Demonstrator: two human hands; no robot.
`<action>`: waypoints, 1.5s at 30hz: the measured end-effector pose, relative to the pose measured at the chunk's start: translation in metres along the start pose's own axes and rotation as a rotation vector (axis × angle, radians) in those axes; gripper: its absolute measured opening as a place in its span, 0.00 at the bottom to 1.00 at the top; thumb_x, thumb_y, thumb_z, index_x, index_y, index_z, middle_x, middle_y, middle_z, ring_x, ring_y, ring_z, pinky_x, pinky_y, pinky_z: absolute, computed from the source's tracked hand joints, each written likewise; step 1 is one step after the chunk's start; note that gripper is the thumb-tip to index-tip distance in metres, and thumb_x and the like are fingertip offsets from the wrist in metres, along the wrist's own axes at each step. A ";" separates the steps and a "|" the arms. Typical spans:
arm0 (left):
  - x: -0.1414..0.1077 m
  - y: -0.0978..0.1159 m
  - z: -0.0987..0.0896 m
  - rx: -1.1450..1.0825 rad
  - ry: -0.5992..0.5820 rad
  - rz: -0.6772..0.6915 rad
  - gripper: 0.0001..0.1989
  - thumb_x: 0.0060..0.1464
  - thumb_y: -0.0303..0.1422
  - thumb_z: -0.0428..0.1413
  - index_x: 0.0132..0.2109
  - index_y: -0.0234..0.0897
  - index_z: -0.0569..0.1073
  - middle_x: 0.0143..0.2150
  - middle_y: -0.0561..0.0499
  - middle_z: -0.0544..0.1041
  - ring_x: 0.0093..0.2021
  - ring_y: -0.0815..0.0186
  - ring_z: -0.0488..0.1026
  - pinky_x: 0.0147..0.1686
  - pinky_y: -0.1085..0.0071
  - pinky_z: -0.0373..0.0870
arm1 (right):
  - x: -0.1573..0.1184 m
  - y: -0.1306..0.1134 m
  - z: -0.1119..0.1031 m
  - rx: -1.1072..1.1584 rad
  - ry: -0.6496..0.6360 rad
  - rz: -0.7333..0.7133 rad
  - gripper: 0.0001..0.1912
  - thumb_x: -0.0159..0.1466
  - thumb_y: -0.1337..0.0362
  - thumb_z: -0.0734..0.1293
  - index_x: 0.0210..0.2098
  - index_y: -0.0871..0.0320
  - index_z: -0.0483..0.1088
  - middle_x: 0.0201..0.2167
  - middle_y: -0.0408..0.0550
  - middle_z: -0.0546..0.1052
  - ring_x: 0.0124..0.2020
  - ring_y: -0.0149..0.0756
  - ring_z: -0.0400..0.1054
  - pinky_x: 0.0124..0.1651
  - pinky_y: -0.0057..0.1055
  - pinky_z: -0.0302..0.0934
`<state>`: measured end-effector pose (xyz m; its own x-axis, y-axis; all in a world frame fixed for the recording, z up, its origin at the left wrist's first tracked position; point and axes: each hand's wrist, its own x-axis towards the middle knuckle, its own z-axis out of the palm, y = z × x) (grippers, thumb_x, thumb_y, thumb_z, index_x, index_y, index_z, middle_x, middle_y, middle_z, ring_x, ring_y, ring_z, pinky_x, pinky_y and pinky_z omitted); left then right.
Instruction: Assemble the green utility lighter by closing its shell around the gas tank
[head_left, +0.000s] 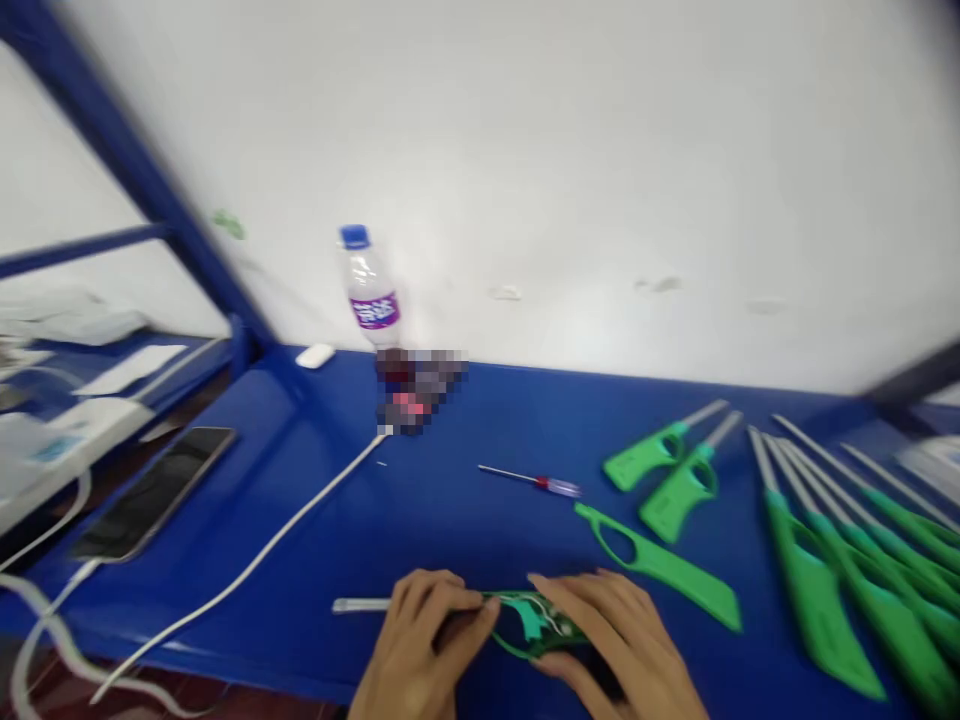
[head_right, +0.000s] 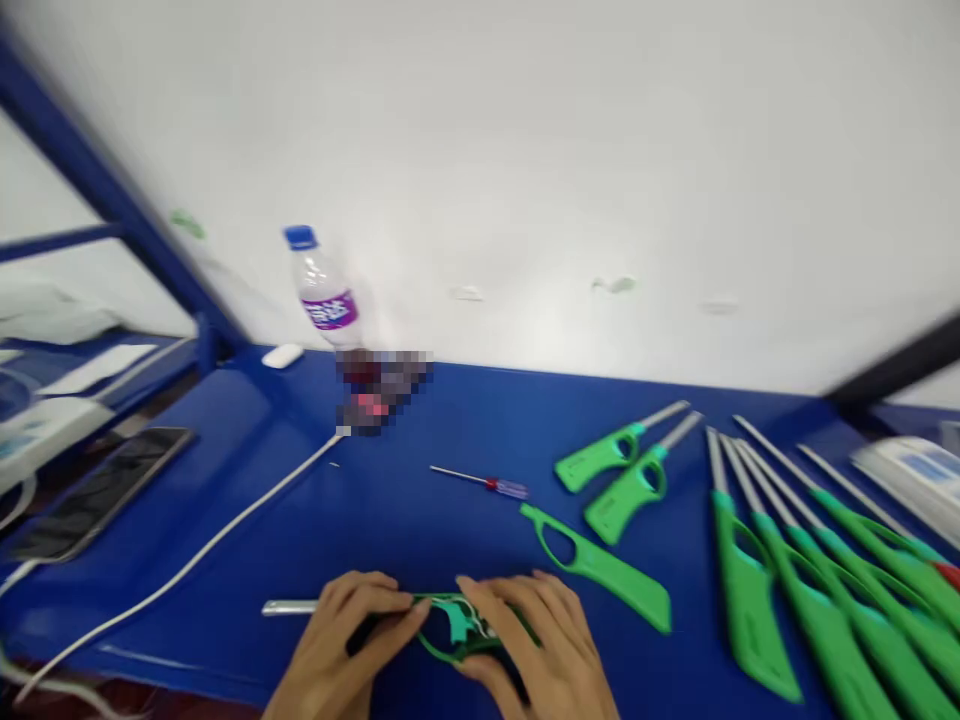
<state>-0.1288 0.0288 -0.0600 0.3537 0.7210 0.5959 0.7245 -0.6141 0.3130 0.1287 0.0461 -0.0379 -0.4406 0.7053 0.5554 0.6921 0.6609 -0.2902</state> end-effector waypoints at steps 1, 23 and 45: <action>0.002 -0.002 -0.004 -0.007 -0.001 0.049 0.23 0.66 0.17 0.50 0.59 0.45 0.77 0.45 0.47 0.81 0.48 0.60 0.78 0.48 0.62 0.79 | 0.003 -0.003 -0.007 -0.012 -0.009 0.014 0.21 0.73 0.52 0.68 0.63 0.47 0.72 0.48 0.44 0.84 0.46 0.42 0.81 0.52 0.40 0.76; 0.013 0.013 -0.011 0.039 0.050 -0.143 0.19 0.71 0.28 0.54 0.65 0.45 0.72 0.57 0.47 0.75 0.59 0.60 0.72 0.58 0.63 0.75 | -0.052 0.076 -0.047 -0.250 -0.009 0.294 0.19 0.78 0.51 0.58 0.63 0.45 0.69 0.54 0.46 0.78 0.51 0.43 0.75 0.53 0.41 0.68; 0.025 -0.006 -0.025 -0.190 0.032 -0.178 0.11 0.68 0.25 0.57 0.45 0.45 0.83 0.44 0.51 0.78 0.40 0.67 0.78 0.39 0.70 0.78 | 0.015 -0.026 0.002 0.164 -0.276 0.181 0.19 0.76 0.63 0.64 0.64 0.47 0.69 0.56 0.49 0.76 0.56 0.45 0.72 0.57 0.48 0.72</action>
<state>-0.1394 0.0427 -0.0283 0.2095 0.8141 0.5416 0.6486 -0.5302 0.5461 0.1030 0.0400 -0.0232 -0.4727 0.8424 0.2588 0.6820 0.5357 -0.4979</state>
